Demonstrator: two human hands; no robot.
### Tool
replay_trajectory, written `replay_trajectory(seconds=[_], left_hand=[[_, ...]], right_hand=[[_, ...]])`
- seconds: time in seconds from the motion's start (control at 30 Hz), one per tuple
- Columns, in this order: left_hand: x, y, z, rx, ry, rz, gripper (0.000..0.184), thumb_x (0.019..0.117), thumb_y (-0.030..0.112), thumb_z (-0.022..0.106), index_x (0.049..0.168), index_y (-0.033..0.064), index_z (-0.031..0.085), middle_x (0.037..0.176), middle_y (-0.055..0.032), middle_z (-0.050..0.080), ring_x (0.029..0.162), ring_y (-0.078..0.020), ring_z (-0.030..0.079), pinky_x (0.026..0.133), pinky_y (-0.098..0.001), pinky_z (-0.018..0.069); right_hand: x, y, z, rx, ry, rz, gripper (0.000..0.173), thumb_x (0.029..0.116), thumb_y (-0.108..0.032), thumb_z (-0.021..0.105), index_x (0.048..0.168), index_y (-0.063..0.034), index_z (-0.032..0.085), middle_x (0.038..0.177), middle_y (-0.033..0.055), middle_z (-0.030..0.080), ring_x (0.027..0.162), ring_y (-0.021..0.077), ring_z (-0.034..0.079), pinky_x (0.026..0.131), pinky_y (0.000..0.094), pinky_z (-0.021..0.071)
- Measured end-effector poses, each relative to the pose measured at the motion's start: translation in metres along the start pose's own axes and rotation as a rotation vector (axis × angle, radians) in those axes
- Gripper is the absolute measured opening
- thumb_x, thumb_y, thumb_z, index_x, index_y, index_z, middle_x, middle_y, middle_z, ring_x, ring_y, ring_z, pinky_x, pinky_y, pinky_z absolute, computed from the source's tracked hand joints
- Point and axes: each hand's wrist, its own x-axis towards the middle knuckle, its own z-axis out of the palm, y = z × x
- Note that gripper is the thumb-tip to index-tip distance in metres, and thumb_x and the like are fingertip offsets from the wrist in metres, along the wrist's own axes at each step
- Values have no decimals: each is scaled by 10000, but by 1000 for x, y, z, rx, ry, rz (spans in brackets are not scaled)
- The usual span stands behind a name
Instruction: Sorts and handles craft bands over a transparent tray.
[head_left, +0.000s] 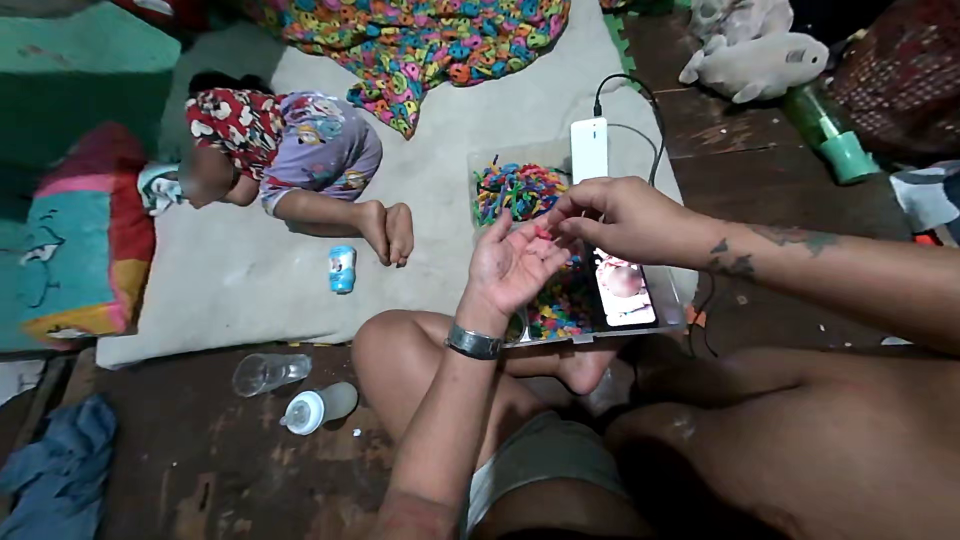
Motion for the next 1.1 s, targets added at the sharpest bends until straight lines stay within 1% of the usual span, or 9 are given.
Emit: replay_trajectory(seconds=[0.07, 0.17, 0.3, 0.37, 0.5, 0.63, 0.8, 1.0, 1.1], left_hand=[[-4, -4, 4, -30, -30, -16, 612, 1055, 600, 236, 1241, 116, 561, 1065, -65, 675, 949, -175, 693, 844, -322, 585], [-6, -7, 7, -49, -89, -27, 631, 1047, 613, 225, 1246, 120, 566, 1062, -58, 670, 934, -160, 682, 841, -314, 575], [-8, -8, 8, -67, -126, -29, 629, 1045, 621, 243, 1239, 114, 561, 1039, -62, 658, 922, -165, 679, 859, -324, 577], [-9, -9, 9, -48, -125, -8, 611, 1048, 609, 230, 1182, 126, 579, 946, -40, 654, 849, -155, 667, 849, -333, 573], [-10, -10, 6, -44, -117, 37, 457, 1081, 434, 333, 1232, 106, 615, 1015, -54, 678, 915, -174, 686, 903, -348, 569], [-12, -17, 10, 64, 6, 181, 176, 1061, 130, 468, 1120, 104, 631, 1009, -55, 676, 878, -145, 688, 839, -290, 586], [-13, -19, 8, 191, -19, 250, 151, 1059, 101, 480, 1081, 107, 630, 901, -15, 657, 761, -86, 656, 738, -223, 574], [-13, -25, 7, 442, -4, 425, 117, 1057, 92, 493, 1063, 143, 598, 890, 3, 642, 727, -56, 629, 693, -207, 560], [-10, -28, 4, 575, -23, 490, 95, 1050, 96, 503, 1050, 142, 585, 824, 11, 588, 625, -30, 536, 580, -168, 483]], right_hand=[[0, 1, 0, -56, -8, -45, 115, 982, -114, 652, 1042, -58, 732, 996, 99, 683, 885, 192, 672, 807, 399, 571], [0, 4, 3, -108, -50, -61, 140, 955, -192, 708, 1046, -90, 737, 987, 71, 687, 863, 181, 670, 784, 410, 575], [1, 3, 2, -160, -65, -57, 85, 971, -147, 676, 1005, -82, 719, 913, 58, 692, 801, 174, 665, 743, 418, 565], [1, 2, -1, -138, -65, -6, 89, 995, -146, 650, 986, -85, 713, 866, 44, 687, 773, 155, 661, 725, 398, 562], [2, -4, -6, 28, -74, 187, 126, 1026, -177, 628, 996, -78, 699, 835, 34, 686, 749, 119, 657, 724, 357, 553], [3, -10, -9, 215, -91, 331, 146, 1043, -172, 600, 989, -61, 678, 839, 42, 643, 732, 112, 594, 691, 318, 496], [3, -17, -12, 364, -122, 428, 151, 1058, -142, 556, 978, -48, 643, 837, 38, 623, 724, 102, 571, 687, 278, 475], [3, -20, -13, 576, -200, 549, 179, 1076, -117, 459, 971, -61, 592, 815, 27, 601, 678, 79, 559, 619, 222, 459], [3, -18, -12, 727, -241, 713, 240, 1085, -170, 416, 966, -82, 605, 775, 11, 611, 624, 72, 569, 577, 206, 481]])
